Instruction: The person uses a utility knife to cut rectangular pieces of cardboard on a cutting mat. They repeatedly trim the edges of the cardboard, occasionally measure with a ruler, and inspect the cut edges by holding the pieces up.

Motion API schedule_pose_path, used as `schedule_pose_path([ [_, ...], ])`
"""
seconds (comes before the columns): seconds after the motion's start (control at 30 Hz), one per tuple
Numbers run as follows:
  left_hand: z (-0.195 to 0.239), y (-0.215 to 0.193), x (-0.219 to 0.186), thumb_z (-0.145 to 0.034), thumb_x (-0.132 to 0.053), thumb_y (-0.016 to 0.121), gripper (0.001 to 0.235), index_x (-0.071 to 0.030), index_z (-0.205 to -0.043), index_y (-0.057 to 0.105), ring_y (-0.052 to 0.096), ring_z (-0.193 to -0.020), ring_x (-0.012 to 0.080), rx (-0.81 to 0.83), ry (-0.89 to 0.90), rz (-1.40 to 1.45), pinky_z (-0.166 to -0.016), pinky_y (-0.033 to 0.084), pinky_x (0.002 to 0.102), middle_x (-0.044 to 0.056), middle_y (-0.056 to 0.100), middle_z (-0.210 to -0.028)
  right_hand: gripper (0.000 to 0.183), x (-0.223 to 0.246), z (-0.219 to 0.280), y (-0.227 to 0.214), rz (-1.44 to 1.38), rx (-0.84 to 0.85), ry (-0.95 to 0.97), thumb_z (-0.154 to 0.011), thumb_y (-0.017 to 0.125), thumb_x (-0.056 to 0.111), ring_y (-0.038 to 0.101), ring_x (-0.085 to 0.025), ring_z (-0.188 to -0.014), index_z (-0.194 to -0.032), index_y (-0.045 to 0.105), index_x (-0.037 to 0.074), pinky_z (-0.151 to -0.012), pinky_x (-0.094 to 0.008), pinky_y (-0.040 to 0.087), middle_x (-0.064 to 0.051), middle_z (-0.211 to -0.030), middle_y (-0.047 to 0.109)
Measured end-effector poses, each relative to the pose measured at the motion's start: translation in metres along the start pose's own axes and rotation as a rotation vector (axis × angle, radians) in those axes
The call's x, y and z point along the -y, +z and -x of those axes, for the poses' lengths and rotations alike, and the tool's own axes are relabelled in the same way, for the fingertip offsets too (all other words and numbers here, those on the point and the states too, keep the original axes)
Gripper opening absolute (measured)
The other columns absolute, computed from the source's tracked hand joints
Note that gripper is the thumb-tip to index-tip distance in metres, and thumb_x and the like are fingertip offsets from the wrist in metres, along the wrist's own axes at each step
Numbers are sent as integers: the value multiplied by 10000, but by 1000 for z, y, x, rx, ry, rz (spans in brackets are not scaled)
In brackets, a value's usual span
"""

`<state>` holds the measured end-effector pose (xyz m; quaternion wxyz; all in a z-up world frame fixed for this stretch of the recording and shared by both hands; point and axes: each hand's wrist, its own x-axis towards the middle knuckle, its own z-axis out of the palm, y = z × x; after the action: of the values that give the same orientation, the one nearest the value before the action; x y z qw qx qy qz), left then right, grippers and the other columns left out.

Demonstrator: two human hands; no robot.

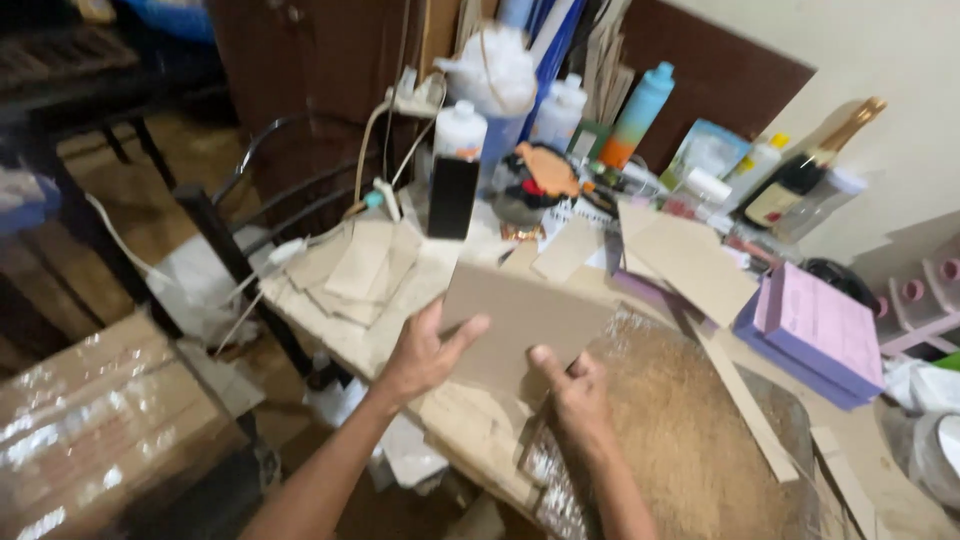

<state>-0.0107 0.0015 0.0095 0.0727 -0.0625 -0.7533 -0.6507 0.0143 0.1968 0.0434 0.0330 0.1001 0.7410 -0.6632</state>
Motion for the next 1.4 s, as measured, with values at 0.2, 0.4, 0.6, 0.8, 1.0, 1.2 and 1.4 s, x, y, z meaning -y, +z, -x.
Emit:
schedule_pose_path([
  [0.2, 26, 4, -74, -988, -325, 601, 799, 103, -1555, 236, 289, -1466, 535, -20, 30, -126, -1243, 214, 613, 418, 305, -1558, 319, 20, -1, -24, 92, -33, -223, -822, 856, 219, 653, -207, -615, -949, 669, -5, -546, -367, 568, -121, -717, 669],
  [0.4, 28, 15, -53, -944, -266, 618, 821, -98, -1626, 194, 237, -1538, 418, -35, -162, 50, -1255, 224, 518, 297, 235, -1645, 321, -1, -12, -34, -149, 7, 31, -793, 849, 125, 745, -283, -612, -1015, 670, -21, -558, -441, 619, -220, -764, 731],
  [0.6, 30, 30, -40, -934, -155, 613, 820, -8, -1615, 180, 241, -1522, 458, -64, -147, 182, -1235, 244, 541, 371, 231, -1610, 379, -12, -17, -42, -186, 18, 94, -770, 860, 106, 755, -300, -642, -1051, 654, -44, -581, -449, 621, -229, -795, 731],
  [0.8, 27, 29, -29, -888, -195, 659, 855, -47, -1617, 236, 398, -1465, 409, -90, -175, 236, -1189, 355, 517, 335, 408, -1548, 484, -12, -17, -38, -176, 45, 174, -733, 885, 126, 733, -341, -644, -1104, 641, -66, -586, -479, 614, -240, -795, 696],
  [1.0, 28, 26, -17, -901, -148, 636, 848, -47, -1627, 209, 435, -1454, 355, -94, -288, 247, -1169, 377, 500, 273, 446, -1548, 420, -29, -31, -47, -107, 6, 198, -749, 883, 130, 737, -307, -658, -1038, 630, -41, -593, -446, 610, -224, -812, 715],
  [1.2, 27, 28, -17, -910, -140, 633, 830, -30, -1620, 217, 428, -1455, 371, -92, -322, 269, -1170, 378, 496, 277, 429, -1556, 405, -31, -36, -45, -103, 26, 215, -757, 877, 128, 743, -309, -650, -1042, 641, -37, -579, -444, 614, -228, -813, 725],
  [1.4, 30, 25, -24, -936, -127, 600, 809, -62, -1631, 192, 417, -1455, 398, -91, -283, 375, -1170, 370, 520, 277, 419, -1559, 450, -19, -24, -28, -59, 19, 138, -776, 871, 174, 731, -325, -644, -1106, 657, -46, -581, -475, 613, -216, -794, 704],
])
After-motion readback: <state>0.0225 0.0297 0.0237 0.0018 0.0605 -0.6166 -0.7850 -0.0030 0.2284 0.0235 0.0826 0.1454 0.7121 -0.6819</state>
